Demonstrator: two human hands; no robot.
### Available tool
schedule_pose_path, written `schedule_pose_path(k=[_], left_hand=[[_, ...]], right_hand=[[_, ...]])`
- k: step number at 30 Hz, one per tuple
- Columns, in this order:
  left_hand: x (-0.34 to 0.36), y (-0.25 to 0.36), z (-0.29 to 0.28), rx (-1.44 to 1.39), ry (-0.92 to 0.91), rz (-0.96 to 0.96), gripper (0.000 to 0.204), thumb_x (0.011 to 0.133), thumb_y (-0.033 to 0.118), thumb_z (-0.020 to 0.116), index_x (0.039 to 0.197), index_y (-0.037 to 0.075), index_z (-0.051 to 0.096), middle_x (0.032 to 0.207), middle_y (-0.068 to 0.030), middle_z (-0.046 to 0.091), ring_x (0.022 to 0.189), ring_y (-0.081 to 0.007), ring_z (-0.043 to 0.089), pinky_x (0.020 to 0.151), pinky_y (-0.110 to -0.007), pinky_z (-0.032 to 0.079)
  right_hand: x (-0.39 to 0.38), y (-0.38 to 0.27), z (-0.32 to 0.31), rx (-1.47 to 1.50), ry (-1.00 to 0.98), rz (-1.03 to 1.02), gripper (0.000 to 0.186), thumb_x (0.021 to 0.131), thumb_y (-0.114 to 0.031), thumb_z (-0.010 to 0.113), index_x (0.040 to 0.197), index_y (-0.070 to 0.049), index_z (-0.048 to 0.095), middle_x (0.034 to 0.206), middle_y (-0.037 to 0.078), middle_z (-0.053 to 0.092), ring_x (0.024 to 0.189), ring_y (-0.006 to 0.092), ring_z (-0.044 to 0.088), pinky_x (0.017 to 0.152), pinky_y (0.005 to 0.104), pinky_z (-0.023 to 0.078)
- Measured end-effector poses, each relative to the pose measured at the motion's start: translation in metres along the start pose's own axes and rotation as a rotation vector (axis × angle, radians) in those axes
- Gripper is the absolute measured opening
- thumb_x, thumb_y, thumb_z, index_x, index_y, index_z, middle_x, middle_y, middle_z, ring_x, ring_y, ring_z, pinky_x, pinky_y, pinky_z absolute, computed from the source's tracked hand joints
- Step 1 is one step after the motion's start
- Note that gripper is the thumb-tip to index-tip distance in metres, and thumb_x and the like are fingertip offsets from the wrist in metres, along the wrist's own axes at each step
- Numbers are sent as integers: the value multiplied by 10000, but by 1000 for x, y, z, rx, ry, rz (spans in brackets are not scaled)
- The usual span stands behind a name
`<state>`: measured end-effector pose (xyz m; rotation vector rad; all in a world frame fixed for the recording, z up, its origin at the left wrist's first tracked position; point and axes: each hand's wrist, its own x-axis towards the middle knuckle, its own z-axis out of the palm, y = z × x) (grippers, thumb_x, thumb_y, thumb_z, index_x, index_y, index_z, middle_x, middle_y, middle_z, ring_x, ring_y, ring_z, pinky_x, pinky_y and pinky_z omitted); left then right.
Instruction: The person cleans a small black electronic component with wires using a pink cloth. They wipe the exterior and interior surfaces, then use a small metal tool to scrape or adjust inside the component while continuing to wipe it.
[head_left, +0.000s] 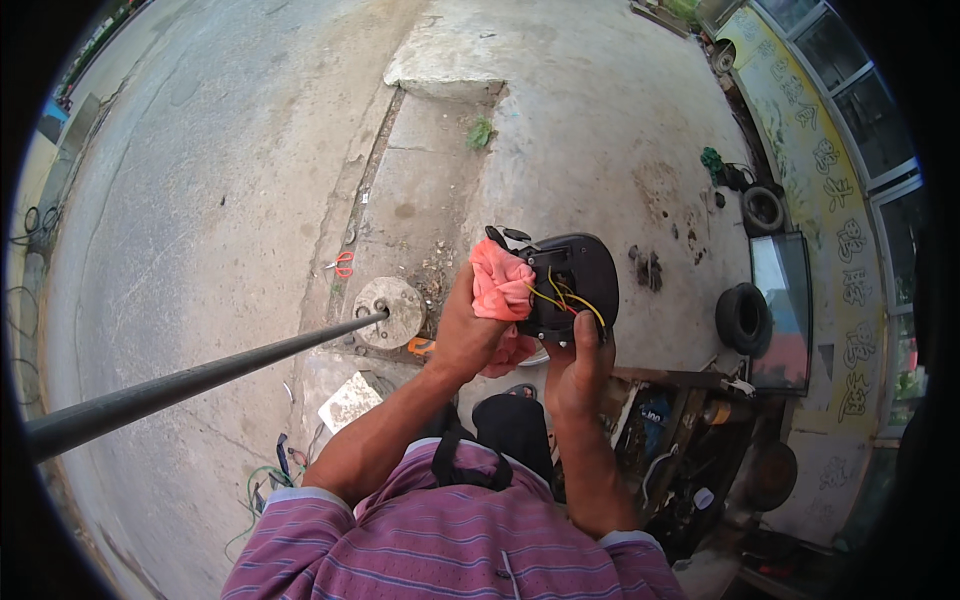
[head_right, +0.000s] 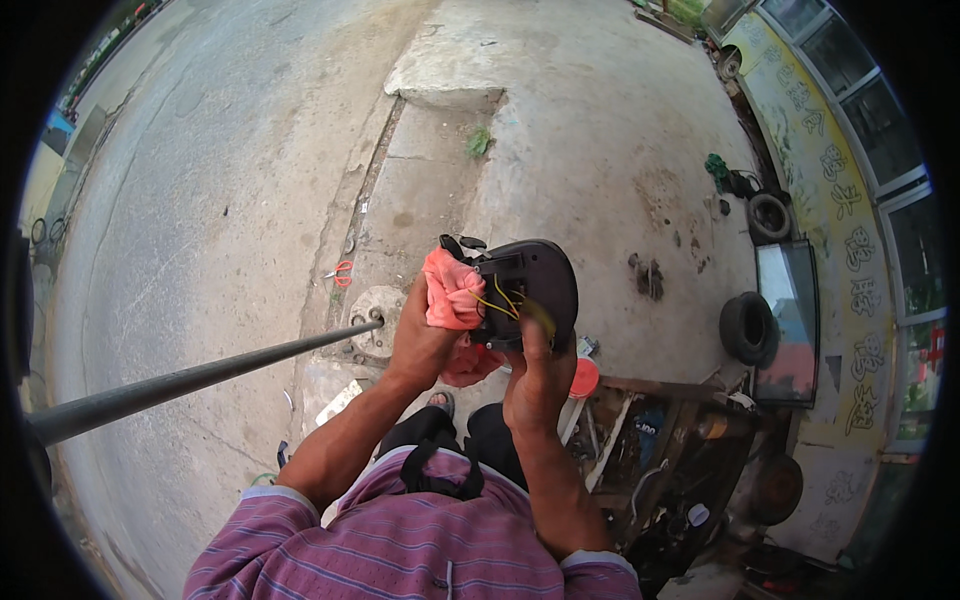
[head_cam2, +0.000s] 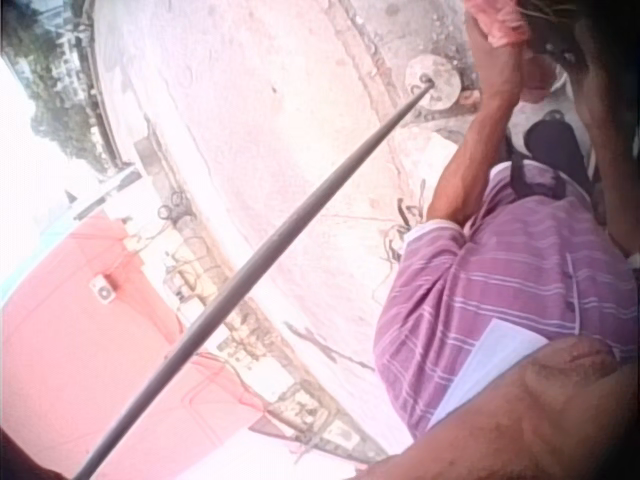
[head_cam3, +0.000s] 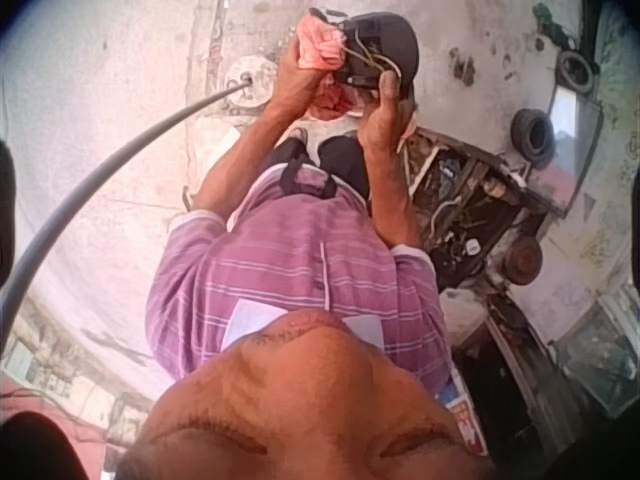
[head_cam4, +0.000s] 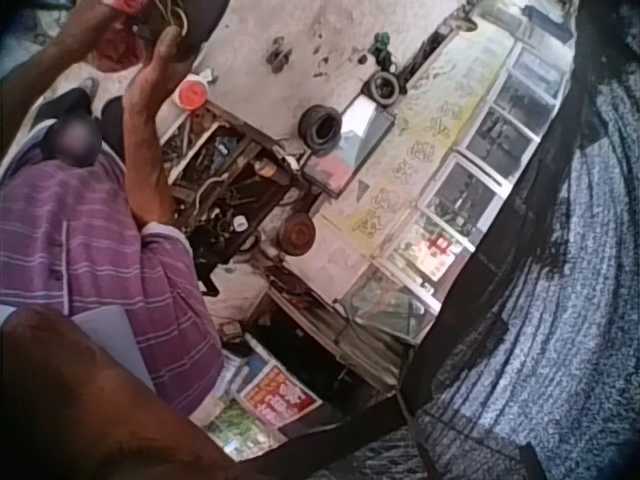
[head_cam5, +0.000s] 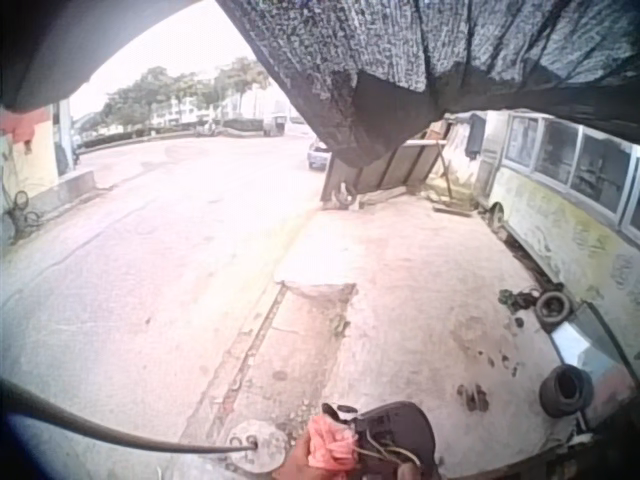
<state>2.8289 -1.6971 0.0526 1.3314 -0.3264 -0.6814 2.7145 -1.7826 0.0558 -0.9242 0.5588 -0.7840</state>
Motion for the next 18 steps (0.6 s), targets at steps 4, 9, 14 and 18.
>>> schedule_pose_path(k=[4, 9, 14, 18], left_hand=[[5, -22, -7, -300, 47, -99, 408, 850, 171, 736, 1196, 50, 556, 1030, -23, 624, 880, -94, 586, 757, -260, 493], [6, -22, -2, -292, 31, -49, 380, 886, 182, 719, 1205, 56, 557, 1031, -16, 625, 892, -90, 585, 780, -258, 493], [-7, -35, -16, -128, -14, -140, 425, 888, 266, 755, 1229, 63, 602, 1042, -9, 659, 930, -90, 598, 816, -252, 490], [-20, -33, -41, 4, -51, -73, 401, 927, 248, 717, 1259, 58, 599, 1091, 31, 636, 960, -67, 580, 835, -256, 483]], right_hand=[[-5, -7, -1, -79, -51, 16, 513, 957, -285, 607, 1374, -32, 448, 1271, 114, 574, 1124, 204, 609, 913, 387, 560], [-5, -11, -3, -168, -88, 14, 511, 960, -276, 600, 1372, -19, 439, 1284, 112, 561, 1153, 204, 594, 917, 382, 558], [6, -16, -21, -137, -46, 5, 501, 987, -275, 545, 1386, 7, 435, 1309, 128, 564, 1172, 232, 592, 971, 389, 519], [16, -26, -47, -70, -71, 70, 498, 984, -257, 502, 1392, 24, 453, 1323, 142, 574, 1185, 235, 589, 1012, 399, 482]])
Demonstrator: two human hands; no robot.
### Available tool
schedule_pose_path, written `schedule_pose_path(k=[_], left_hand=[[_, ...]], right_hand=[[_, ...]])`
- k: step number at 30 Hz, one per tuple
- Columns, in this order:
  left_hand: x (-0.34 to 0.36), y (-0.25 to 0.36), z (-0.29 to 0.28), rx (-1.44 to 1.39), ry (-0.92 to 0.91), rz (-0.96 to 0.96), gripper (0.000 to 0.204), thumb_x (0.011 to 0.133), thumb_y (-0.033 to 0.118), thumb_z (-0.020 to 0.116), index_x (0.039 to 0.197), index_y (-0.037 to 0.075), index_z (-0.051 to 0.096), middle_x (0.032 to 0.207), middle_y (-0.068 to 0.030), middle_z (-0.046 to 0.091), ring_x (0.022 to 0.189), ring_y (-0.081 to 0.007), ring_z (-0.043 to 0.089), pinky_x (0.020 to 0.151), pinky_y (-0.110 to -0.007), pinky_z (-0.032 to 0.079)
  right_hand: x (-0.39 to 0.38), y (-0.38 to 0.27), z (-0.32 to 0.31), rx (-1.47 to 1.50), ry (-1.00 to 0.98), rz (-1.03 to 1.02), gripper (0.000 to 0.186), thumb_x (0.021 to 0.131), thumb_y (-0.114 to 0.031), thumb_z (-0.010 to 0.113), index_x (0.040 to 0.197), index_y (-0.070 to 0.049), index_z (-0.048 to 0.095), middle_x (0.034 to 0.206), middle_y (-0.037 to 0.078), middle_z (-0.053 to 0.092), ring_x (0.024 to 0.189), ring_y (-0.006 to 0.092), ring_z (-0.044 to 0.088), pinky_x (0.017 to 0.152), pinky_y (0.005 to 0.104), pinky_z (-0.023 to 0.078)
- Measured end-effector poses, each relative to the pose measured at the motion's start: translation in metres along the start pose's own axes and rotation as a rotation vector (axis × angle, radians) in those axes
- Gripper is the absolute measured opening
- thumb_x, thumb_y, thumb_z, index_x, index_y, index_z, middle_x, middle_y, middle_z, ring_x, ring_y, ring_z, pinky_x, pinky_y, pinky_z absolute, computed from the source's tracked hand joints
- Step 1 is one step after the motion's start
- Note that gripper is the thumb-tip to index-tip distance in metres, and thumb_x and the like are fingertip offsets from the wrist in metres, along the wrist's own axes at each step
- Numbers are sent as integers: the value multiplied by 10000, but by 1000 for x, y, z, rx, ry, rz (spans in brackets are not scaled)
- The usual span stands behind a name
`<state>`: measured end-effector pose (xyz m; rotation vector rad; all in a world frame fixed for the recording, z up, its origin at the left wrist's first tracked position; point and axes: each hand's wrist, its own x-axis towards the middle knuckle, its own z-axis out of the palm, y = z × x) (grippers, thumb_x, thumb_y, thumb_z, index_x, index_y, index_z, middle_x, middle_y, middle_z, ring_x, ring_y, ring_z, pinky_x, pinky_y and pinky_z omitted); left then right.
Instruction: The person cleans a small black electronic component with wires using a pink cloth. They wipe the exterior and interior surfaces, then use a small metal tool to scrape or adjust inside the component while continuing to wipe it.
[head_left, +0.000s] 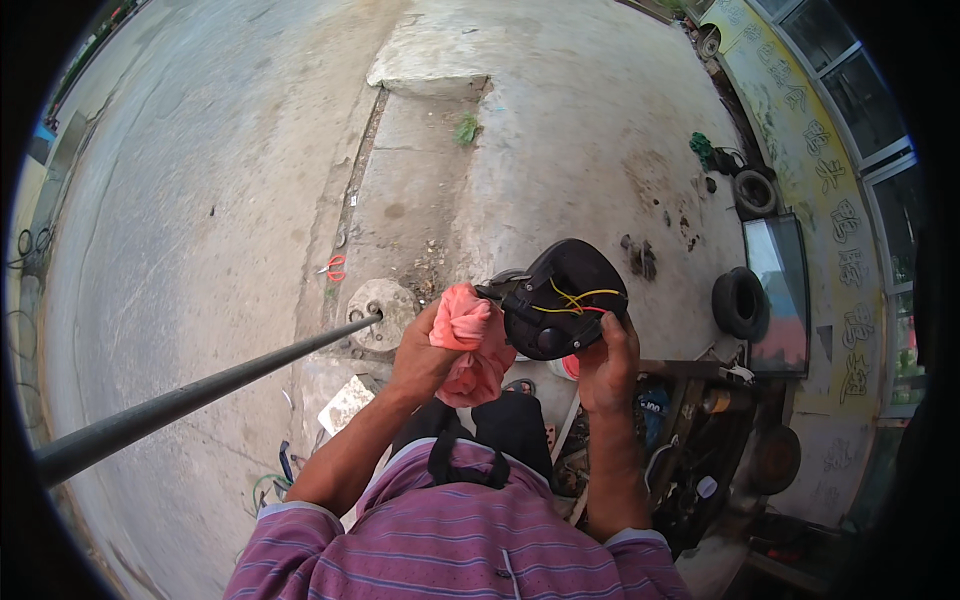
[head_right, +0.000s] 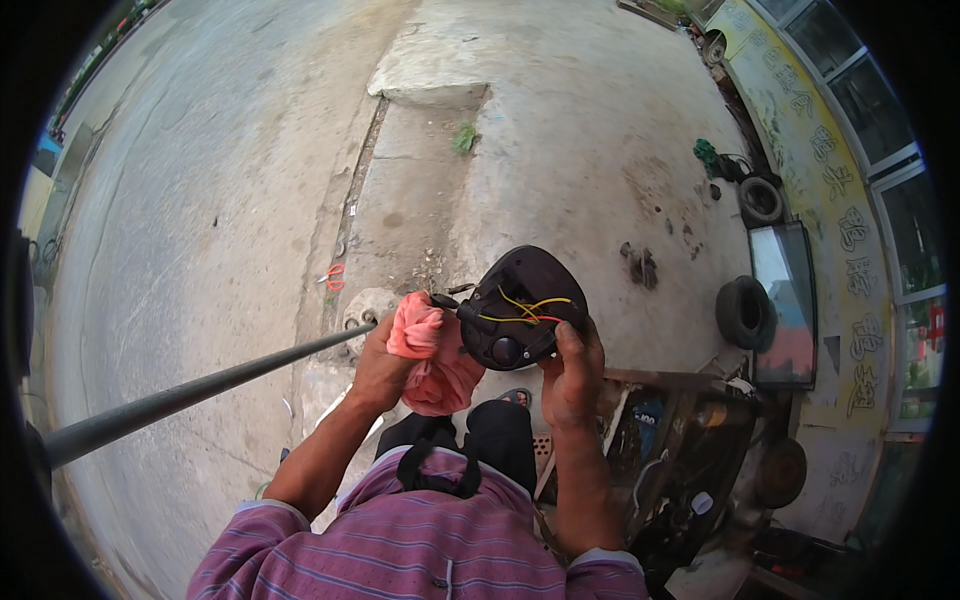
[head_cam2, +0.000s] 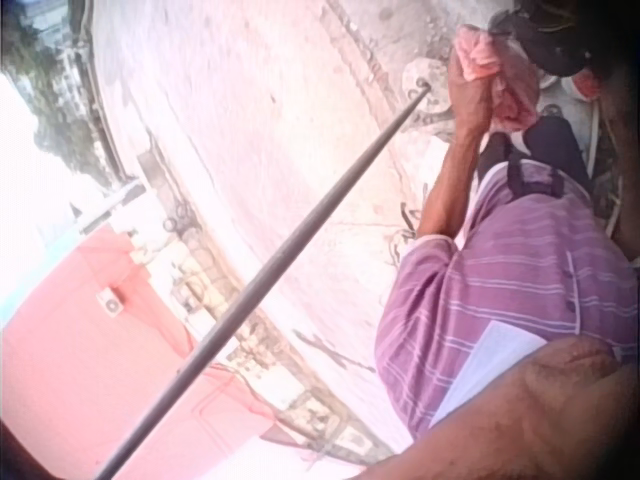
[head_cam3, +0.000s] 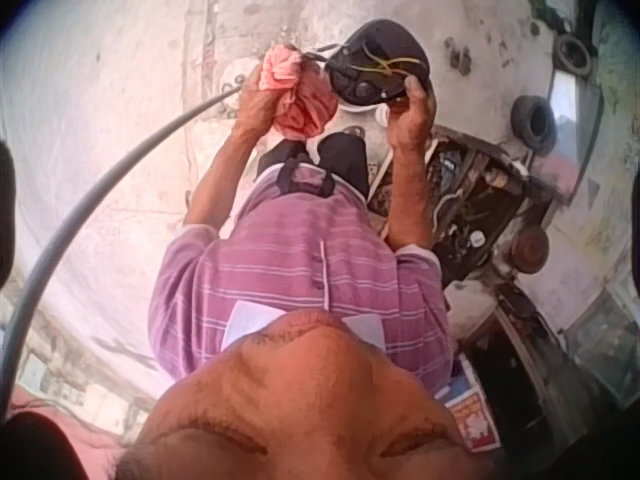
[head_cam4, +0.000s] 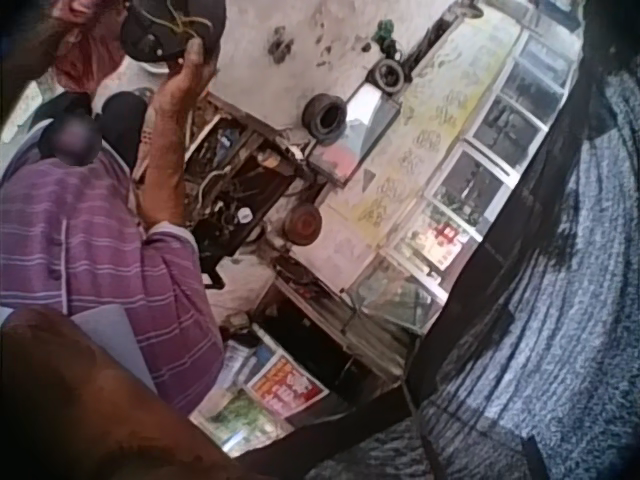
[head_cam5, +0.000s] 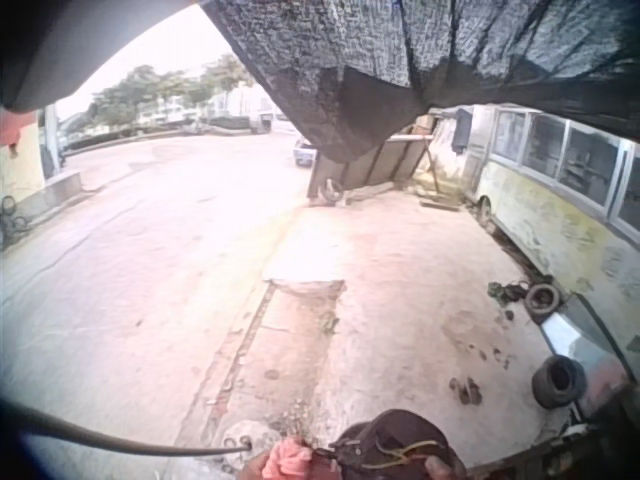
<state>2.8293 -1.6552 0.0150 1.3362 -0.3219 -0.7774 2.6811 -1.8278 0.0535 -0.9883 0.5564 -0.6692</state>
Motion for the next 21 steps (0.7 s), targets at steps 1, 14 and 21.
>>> schedule_pose_path(k=[1, 14, 21], left_hand=[[3, 1, -12, -93, 55, -119, 437, 896, 314, 738, 1231, 57, 626, 1072, -14, 663, 962, -87, 599, 833, -255, 486], [34, 79, 1, 754, -916, 412, 598, 916, 241, 621, 1453, 61, 429, 1374, -207, 487, 1336, -369, 432, 1078, -443, 369], [21, 60, 25, 844, -610, 423, 439, 828, 181, 704, 1239, 85, 581, 1003, -154, 650, 935, -388, 652, 742, -429, 518]], right_hand=[[0, 0, -5, 6, -1, 0, 497, 978, -251, 501, 1389, 26, 458, 1320, 142, 577, 1184, 231, 590, 1011, 398, 482], [2, -19, 5, -49, -560, 526, 474, 1028, -319, 504, 1355, 24, 509, 1278, 56, 588, 1160, 105, 550, 1008, 278, 430], [-16, -11, -13, -220, -472, 476, 442, 1032, -333, 498, 1288, 24, 544, 1203, 35, 606, 1097, 94, 551, 976, 267, 440]])
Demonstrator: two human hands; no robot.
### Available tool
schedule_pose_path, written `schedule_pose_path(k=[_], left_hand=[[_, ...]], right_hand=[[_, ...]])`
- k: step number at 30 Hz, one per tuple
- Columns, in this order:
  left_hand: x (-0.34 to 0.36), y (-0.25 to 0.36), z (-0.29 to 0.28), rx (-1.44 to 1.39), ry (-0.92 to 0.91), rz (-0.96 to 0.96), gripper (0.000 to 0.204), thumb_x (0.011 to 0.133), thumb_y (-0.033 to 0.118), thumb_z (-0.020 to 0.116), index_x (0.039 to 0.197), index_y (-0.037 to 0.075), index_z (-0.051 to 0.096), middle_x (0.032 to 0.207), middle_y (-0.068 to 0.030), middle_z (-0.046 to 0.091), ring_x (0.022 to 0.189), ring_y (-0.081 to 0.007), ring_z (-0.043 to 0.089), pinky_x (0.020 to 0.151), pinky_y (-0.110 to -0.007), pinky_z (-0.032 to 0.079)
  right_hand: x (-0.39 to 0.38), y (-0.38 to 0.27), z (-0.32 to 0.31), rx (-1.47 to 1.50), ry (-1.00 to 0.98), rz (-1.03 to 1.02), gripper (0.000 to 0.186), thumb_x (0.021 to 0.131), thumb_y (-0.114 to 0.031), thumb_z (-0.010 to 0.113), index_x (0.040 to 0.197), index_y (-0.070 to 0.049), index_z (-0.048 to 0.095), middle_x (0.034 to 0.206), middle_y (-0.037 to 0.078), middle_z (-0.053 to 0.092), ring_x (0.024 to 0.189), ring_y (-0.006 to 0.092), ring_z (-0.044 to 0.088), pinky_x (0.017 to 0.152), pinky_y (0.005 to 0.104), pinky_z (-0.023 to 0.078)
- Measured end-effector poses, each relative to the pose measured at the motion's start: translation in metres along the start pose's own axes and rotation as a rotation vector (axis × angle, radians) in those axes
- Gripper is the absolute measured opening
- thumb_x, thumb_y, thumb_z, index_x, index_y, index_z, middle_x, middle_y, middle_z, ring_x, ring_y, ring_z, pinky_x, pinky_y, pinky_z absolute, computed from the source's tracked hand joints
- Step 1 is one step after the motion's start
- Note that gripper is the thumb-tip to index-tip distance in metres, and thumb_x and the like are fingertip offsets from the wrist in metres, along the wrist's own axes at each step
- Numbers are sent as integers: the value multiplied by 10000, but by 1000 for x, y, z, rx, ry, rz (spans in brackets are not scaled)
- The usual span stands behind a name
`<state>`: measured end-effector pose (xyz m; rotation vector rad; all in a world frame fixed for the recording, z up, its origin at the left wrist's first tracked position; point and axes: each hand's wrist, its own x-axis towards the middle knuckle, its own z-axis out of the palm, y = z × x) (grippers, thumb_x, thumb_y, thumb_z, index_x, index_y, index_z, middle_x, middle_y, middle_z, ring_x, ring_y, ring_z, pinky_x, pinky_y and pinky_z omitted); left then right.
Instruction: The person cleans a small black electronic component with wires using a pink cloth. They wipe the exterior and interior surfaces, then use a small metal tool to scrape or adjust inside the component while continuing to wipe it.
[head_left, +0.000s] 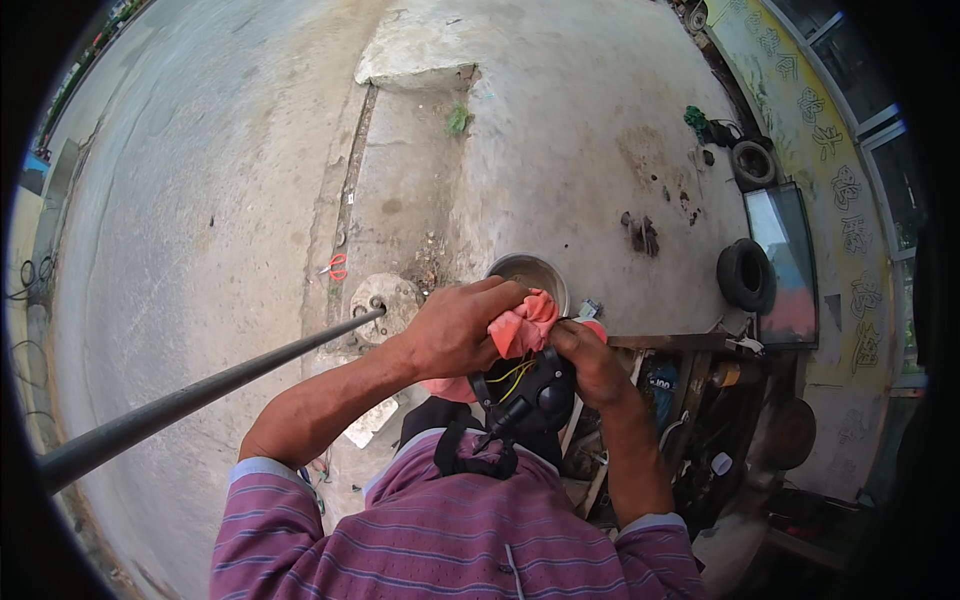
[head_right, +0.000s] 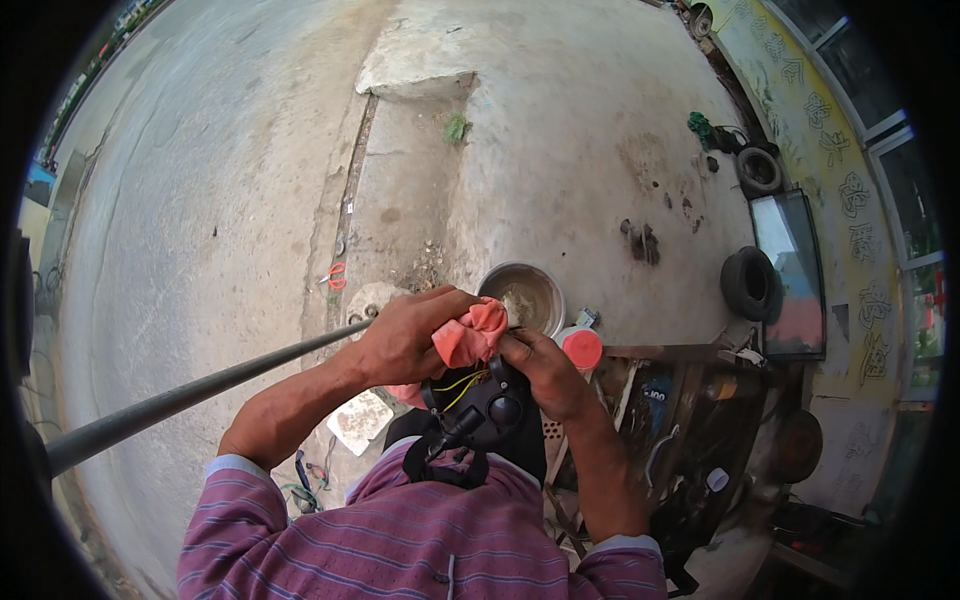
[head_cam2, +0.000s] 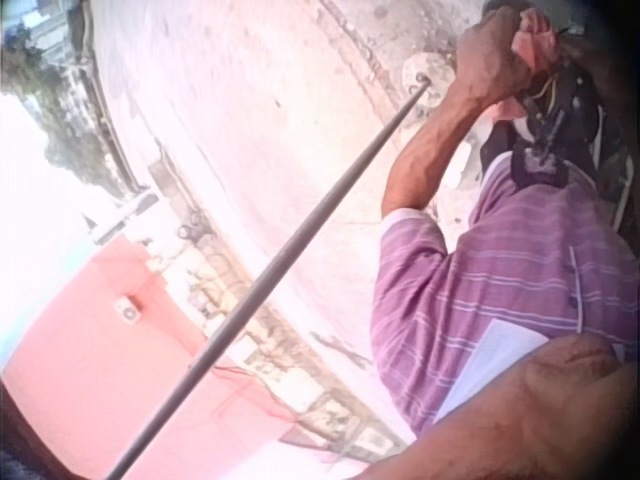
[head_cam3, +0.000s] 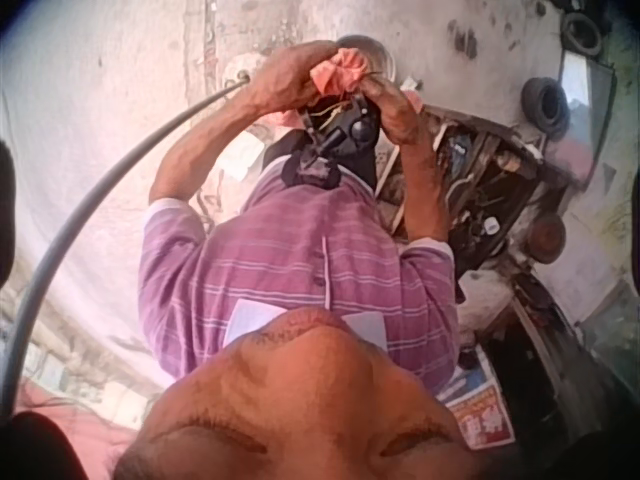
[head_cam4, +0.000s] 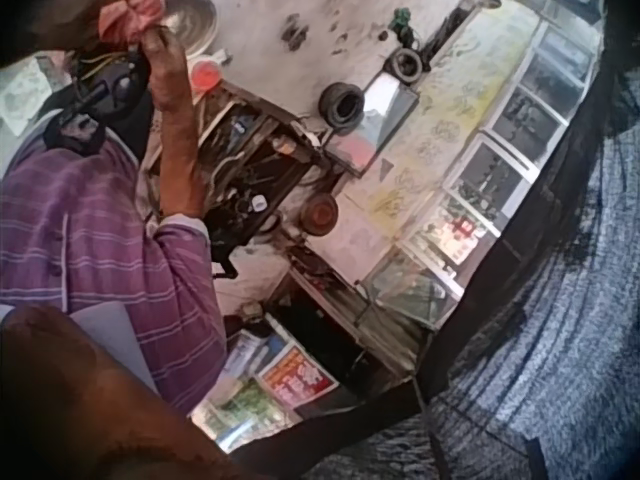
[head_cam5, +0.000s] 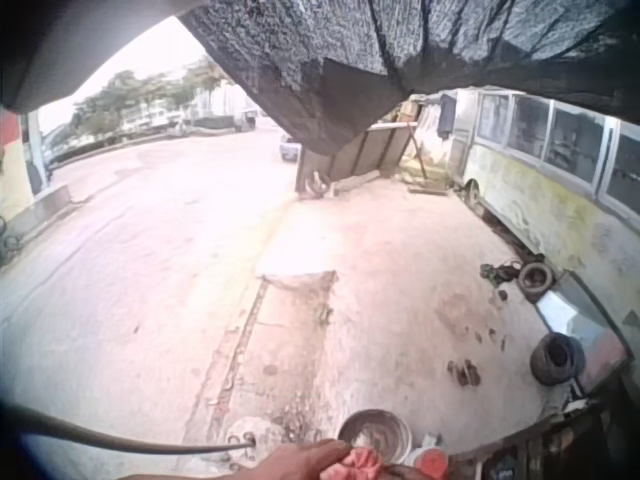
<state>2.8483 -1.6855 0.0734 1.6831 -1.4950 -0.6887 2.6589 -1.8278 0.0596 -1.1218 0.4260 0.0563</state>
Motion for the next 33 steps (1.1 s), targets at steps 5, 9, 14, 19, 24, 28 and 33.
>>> schedule_pose_path(k=[5, 9, 14, 19, 24, 28, 33], left_hand=[[12, -9, 2, -236, 112, -272, 283, 869, 228, 620, 1074, 37, 584, 883, -159, 660, 800, -351, 650, 693, -437, 502], [12, 22, -24, -520, -82, -423, 235, 904, 219, 563, 966, -7, 583, 889, -149, 649, 835, -291, 625, 763, -376, 493], [13, 35, -8, -33, -208, 93, 334, 869, 140, 657, 1164, -13, 626, 1301, -217, 557, 1181, -382, 565, 980, -436, 458], [-11, 7, 1, -154, -133, 199, 394, 856, 218, 684, 1203, 38, 627, 1322, -172, 549, 1192, -346, 560, 996, -440, 451], [-64, -27, 6, -366, -169, -31, 453, 848, 160, 718, 1272, 37, 616, 1285, -158, 609, 1238, -309, 559, 1090, -418, 391], [-93, -60, 13, -563, 13, -242, 371, 893, 153, 677, 1223, -11, 624, 1159, -91, 665, 1128, -216, 602, 1016, -379, 436], [-74, -31, -22, -503, 35, 11, 467, 865, 277, 724, 1252, 30, 637, 1214, -123, 620, 1177, -253, 554, 990, -395, 427]], right_hand=[[-13, 3, 1, -239, 6, -10, 467, 1020, -340, 517, 1293, 39, 532, 1186, 50, 609, 1078, 111, 549, 962, 288, 443], [-15, 9, -1, -318, 70, -113, 437, 942, -296, 593, 1242, 20, 564, 1097, 88, 650, 1000, 151, 594, 916, 306, 471], [-13, 6, 9, -669, 167, -399, 398, 829, -251, 689, 1140, -12, 627, 1027, 100, 685, 937, 181, 657, 853, 334, 510], [-18, 29, 2, -536, 257, -400, 466, 749, -249, 712, 1117, 25, 636, 1062, 151, 684, 997, 240, 662, 884, 352, 502], [-34, 18, -8, -598, 213, -412, 553, 669, -198, 683, 1161, 47, 623, 1064, 160, 674, 1028, 227, 643, 934, 336, 478], [-39, -6, 0, -734, 179, -495, 605, 637, -206, 695, 1194, 16, 618, 1084, 151, 681, 1039, 271, 642, 1003, 365, 448], [-29, -16, 4, -869, 136, -578, 600, 629, -213, 682, 1185, 3, 621, 1099, 184, 670, 1033, 374, 637, 1007, 421, 457]])
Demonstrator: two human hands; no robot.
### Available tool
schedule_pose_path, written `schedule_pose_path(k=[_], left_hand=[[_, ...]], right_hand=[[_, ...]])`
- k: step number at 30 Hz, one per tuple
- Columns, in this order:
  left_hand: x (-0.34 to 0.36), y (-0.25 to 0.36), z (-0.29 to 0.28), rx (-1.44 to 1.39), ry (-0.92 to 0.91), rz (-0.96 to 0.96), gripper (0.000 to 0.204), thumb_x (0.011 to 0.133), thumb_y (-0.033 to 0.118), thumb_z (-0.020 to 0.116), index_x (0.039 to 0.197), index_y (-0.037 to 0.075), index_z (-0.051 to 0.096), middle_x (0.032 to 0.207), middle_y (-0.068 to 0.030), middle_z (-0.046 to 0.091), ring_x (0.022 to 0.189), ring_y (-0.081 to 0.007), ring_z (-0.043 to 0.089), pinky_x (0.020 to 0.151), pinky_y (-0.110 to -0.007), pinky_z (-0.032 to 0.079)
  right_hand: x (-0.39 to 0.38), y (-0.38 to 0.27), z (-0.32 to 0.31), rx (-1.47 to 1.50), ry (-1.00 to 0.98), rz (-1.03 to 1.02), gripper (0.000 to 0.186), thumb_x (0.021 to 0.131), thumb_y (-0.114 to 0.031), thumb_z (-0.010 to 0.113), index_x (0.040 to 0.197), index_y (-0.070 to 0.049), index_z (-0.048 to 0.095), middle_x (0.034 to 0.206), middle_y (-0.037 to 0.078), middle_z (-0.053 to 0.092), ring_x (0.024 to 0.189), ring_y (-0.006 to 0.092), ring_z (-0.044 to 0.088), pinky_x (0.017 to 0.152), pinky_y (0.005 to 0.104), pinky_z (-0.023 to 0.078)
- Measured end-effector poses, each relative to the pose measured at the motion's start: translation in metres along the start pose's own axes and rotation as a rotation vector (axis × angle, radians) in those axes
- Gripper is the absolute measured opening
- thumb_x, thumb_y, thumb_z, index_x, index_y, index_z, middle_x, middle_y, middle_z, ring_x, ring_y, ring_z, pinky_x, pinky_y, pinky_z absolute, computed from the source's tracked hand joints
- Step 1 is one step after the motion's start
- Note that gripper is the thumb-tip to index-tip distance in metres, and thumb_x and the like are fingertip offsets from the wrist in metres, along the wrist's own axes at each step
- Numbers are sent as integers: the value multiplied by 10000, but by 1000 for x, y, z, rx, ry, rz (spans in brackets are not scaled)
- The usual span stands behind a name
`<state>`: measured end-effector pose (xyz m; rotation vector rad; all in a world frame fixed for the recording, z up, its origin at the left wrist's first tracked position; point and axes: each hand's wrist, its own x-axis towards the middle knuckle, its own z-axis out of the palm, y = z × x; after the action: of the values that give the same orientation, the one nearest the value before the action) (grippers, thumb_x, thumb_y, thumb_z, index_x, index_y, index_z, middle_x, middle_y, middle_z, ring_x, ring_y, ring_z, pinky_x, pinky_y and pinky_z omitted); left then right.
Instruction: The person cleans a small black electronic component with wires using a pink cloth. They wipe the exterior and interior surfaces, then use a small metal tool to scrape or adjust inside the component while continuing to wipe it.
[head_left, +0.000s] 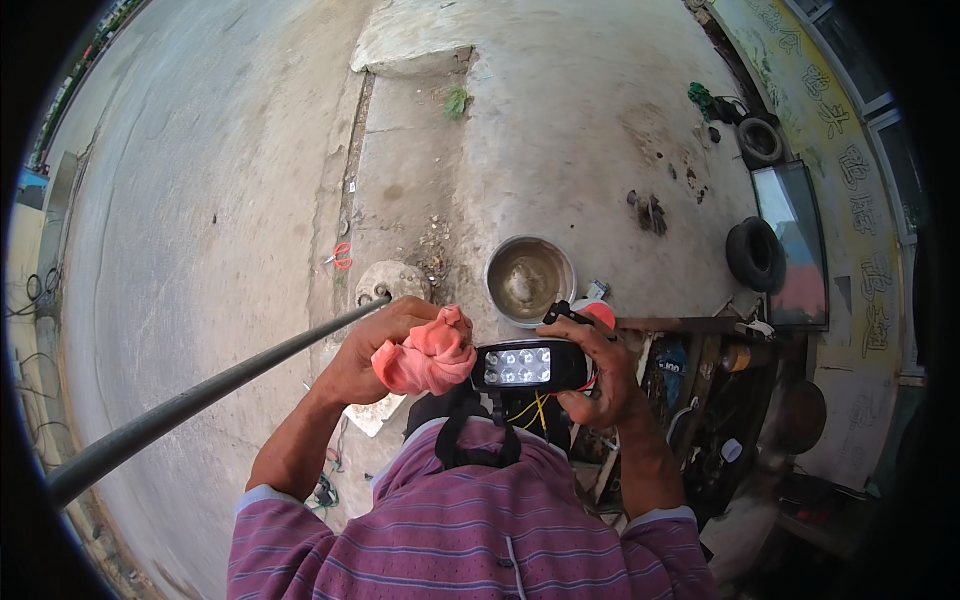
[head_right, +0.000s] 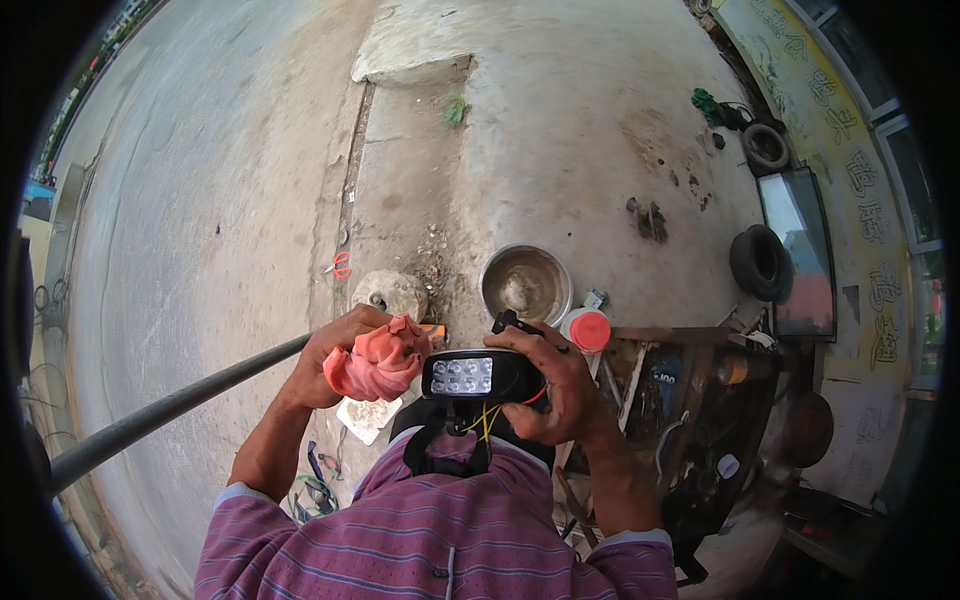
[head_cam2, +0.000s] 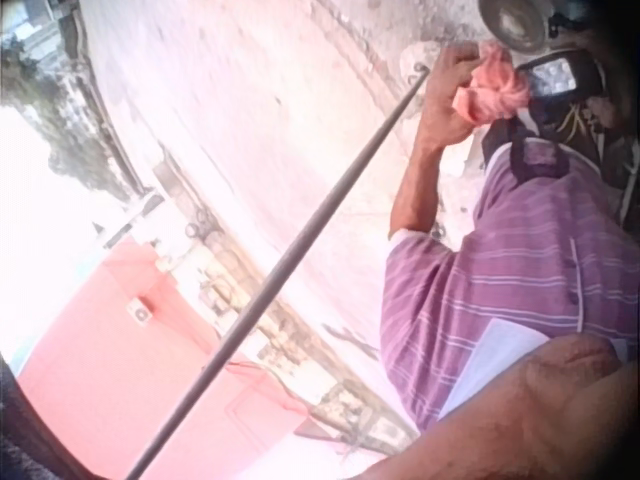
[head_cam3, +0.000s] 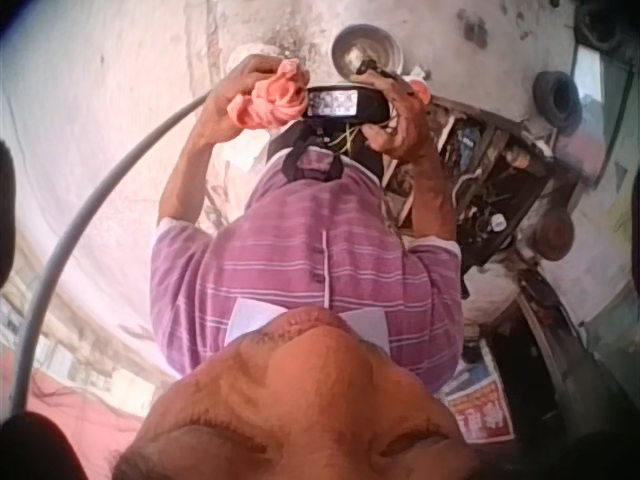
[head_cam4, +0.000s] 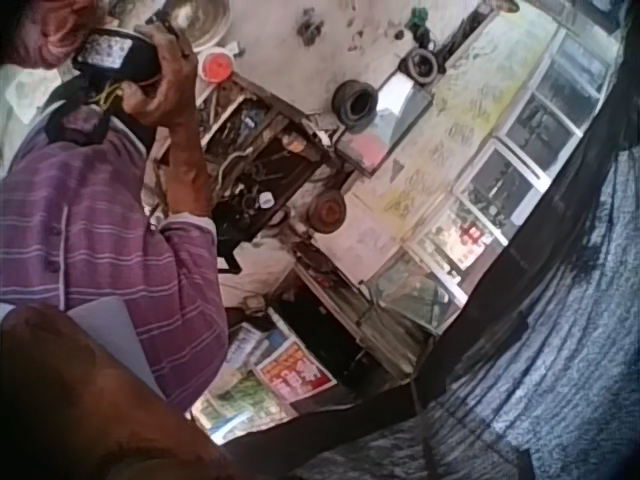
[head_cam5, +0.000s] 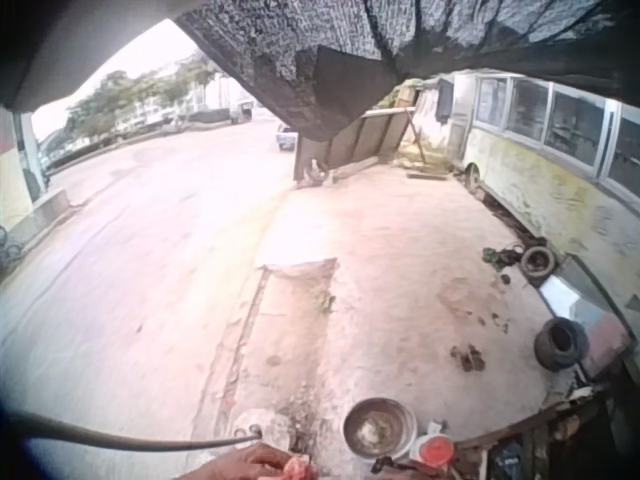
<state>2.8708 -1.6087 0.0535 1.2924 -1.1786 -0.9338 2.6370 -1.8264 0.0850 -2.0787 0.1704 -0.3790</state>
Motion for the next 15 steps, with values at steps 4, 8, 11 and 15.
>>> schedule_pose_path(k=[4, 8, 11, 15], left_hand=[[21, 28, 14, 255, -163, 211, 550, 838, 348, 735, 1331, 133, 620, 1476, -225, 401, 1311, -418, 430, 1074, -490, 359], [32, 34, 28, 391, -164, 261, 549, 794, 147, 729, 1325, 95, 596, 1433, -267, 431, 1313, -435, 452, 1063, -488, 395], [21, 14, 28, 418, -177, 250, 561, 833, 184, 728, 1365, 102, 568, 1432, -246, 451, 1305, -422, 466, 1060, -488, 392], [-1, -1, 22, 269, -184, 109, 552, 872, 243, 738, 1370, 75, 570, 1409, -206, 501, 1273, -385, 505, 1056, -471, 395]], right_hand=[[14, -4, 10, -31, 7, -80, 588, 615, -224, 684, 1152, 7, 622, 1043, 197, 663, 994, 389, 641, 906, 430, 506], [19, 1, 17, 31, 95, -76, 579, 590, -214, 681, 1121, 11, 619, 978, 193, 653, 926, 363, 654, 824, 411, 526], [18, 4, 8, 73, 60, -58, 555, 583, -204, 681, 1096, 3, 631, 988, 188, 659, 918, 349, 657, 829, 412, 524], [13, 3, 8, 23, 35, -34, 540, 578, -205, 695, 1076, -2, 643, 995, 180, 665, 912, 338, 653, 836, 397, 522]])
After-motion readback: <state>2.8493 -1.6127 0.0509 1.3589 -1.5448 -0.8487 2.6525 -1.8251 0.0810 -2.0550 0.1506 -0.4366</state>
